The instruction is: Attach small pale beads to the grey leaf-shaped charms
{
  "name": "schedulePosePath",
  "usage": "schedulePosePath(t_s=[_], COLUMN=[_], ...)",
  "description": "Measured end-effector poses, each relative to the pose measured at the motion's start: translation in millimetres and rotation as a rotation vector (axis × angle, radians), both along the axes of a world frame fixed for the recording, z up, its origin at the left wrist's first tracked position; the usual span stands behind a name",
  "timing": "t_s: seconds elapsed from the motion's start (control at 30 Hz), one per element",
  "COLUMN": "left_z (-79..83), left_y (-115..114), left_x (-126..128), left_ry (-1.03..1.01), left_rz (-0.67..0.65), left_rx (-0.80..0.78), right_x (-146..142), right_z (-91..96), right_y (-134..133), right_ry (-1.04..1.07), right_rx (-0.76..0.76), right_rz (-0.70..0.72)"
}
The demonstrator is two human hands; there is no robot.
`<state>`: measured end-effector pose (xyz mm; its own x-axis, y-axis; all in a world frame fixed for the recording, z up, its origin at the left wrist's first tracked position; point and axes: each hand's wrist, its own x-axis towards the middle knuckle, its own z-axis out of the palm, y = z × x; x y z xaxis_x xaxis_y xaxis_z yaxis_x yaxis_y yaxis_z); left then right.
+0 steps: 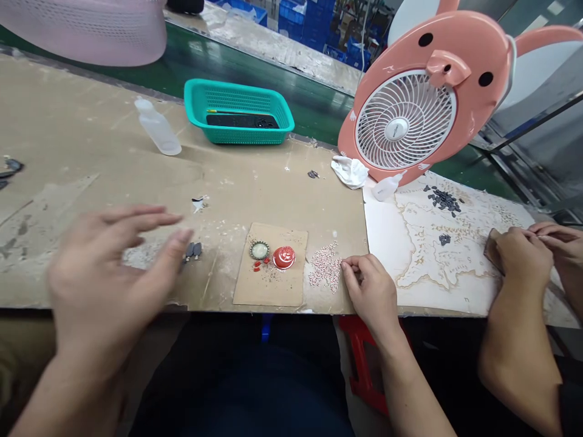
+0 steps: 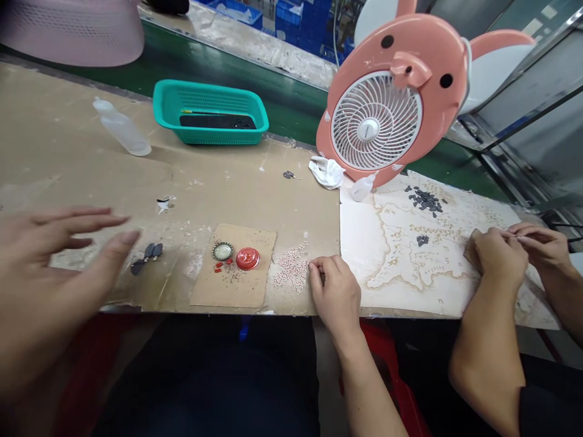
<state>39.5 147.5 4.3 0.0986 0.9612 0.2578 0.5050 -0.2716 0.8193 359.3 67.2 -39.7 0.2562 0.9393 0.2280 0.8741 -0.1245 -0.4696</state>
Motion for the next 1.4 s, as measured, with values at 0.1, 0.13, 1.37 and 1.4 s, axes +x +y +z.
schedulePosePath(t_s=[0.1,0.13,1.37,1.4], left_z=[13.1,15.2,-3.8,-3.7], left_y=[-16,-21,-5,-6], left_x=[39,48,-34,-34], left_ry=[0.092,0.053,0.653,0.671], left_rz=[0.032,-0.041,0.031,0.021], left_rx=[0.231,0.202,-0.159,-0.134], right_x=[-2,-4,-74,-74], right_z=[1.8,4.9,56.4,57.7], right_y=[-3,-5,37,38], right_ry=[0.003,0.013,-0.027,-0.060], right_rx=[0.019,0.033,-0.067,-0.070], right_rz=[0.026,0.043,0.347,0.356])
